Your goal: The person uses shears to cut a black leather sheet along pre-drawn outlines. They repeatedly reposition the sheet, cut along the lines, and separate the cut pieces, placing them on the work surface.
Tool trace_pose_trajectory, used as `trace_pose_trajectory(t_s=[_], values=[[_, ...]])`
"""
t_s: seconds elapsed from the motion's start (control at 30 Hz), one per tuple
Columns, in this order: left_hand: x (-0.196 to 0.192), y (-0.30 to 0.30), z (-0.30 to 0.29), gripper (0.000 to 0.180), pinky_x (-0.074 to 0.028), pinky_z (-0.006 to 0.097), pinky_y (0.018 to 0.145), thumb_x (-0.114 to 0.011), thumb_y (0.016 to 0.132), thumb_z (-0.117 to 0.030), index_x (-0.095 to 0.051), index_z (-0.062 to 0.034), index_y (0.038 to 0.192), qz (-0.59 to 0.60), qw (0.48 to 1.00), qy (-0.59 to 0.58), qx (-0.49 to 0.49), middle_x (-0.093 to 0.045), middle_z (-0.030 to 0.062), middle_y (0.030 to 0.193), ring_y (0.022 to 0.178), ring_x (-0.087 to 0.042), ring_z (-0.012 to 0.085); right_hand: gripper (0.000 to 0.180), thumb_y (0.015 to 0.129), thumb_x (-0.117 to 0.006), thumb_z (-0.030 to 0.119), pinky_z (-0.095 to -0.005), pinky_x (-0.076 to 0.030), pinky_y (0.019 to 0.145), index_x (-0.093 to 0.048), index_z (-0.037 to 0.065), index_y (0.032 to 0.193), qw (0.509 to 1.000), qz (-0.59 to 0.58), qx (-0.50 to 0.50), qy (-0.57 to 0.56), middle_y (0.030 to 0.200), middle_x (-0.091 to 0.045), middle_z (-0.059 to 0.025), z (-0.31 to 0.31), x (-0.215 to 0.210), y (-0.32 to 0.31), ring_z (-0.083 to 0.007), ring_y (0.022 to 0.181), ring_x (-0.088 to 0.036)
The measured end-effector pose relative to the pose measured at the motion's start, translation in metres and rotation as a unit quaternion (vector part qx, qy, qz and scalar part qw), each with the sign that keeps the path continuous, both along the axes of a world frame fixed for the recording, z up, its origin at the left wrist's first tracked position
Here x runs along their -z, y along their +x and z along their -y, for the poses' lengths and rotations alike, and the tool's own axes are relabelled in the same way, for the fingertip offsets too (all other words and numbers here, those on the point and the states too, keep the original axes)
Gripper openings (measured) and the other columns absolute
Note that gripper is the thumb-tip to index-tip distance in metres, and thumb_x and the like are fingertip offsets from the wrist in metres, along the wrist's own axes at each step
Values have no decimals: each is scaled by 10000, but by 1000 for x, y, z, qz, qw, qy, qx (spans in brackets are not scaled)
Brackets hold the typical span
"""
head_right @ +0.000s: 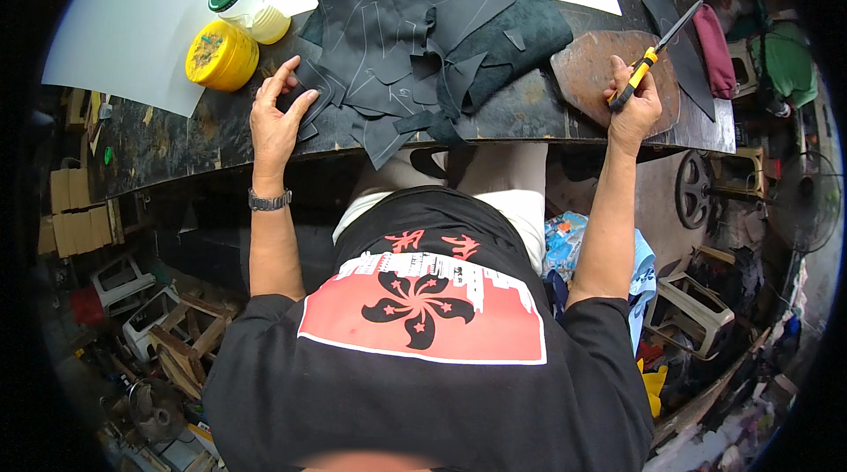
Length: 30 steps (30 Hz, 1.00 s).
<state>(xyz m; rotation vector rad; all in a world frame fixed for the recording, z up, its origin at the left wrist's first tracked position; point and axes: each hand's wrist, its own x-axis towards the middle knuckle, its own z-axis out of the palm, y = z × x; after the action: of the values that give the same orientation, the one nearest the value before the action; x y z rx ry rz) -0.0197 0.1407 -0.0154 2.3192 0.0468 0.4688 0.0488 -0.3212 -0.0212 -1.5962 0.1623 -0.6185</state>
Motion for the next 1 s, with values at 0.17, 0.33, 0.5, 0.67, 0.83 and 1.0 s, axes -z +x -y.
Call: trace_pose_trajectory(t_s=[0.17, 0.33, 0.5, 0.67, 0.83, 1.0], values=[[3, -1, 3, 501, -487, 321, 837, -754, 755, -10, -639, -99, 1234, 33, 994, -83, -70, -612, 57, 953, 908, -597, 204, 242, 812, -803, 190, -168, -470, 500, -619, 48, 875, 1000, -1, 6, 24, 674, -573, 2, 0, 1, 2, -53, 530, -549], [-3, -5, 15, 386, -419, 386, 942, -730, 802, -90, -667, -117, 1182, 154, 967, 152, -136, -587, 70, 1131, 1034, -565, 254, 230, 818, -796, 179, -172, -473, 502, -617, 51, 885, 999, 9, 5, 31, 688, -574, -1, 0, 4, 2, -55, 541, -547], [-7, 2, 40, 429, -385, 398, 997, -738, 823, -230, -640, -86, 1214, 89, 986, 139, -14, -623, 125, 1185, 1129, -560, 288, 219, 817, -793, 145, -169, -471, 494, -621, 38, 901, 999, 18, -9, 44, 710, -572, 12, -2, 0, 0, -45, 548, -546], [-15, 31, 49, 735, -404, 417, 1011, -796, 746, -375, -513, -65, 1350, -3, 983, 182, -5, -586, 199, 1269, 1169, -551, 349, 192, 825, -776, 98, -180, -485, 521, -611, 50, 909, 993, -42, -56, 92, 752, -576, 14, -39, -19, -20, -42, 593, -559], [-23, 51, 40, 888, -511, 349, 858, -880, 638, -169, -465, -144, 1422, -64, 996, 54, -8, -628, 116, 1032, 950, -614, 221, 358, 728, -856, 184, -273, -453, 628, -612, 12, 926, 949, -111, -225, -193, 777, -605, -58, -125, -28, -49, -99, 700, -527], [-16, 66, 29, 819, -513, 257, 777, -826, 700, -64, -441, -53, 1423, -36, 996, -86, 4, -620, 40, 875, 812, -594, 114, 283, 708, -770, 97, -382, -484, 647, -603, 19, 923, 914, -34, -155, -373, 775, -639, -154, -169, -28, -46, -316, 711, -642]])
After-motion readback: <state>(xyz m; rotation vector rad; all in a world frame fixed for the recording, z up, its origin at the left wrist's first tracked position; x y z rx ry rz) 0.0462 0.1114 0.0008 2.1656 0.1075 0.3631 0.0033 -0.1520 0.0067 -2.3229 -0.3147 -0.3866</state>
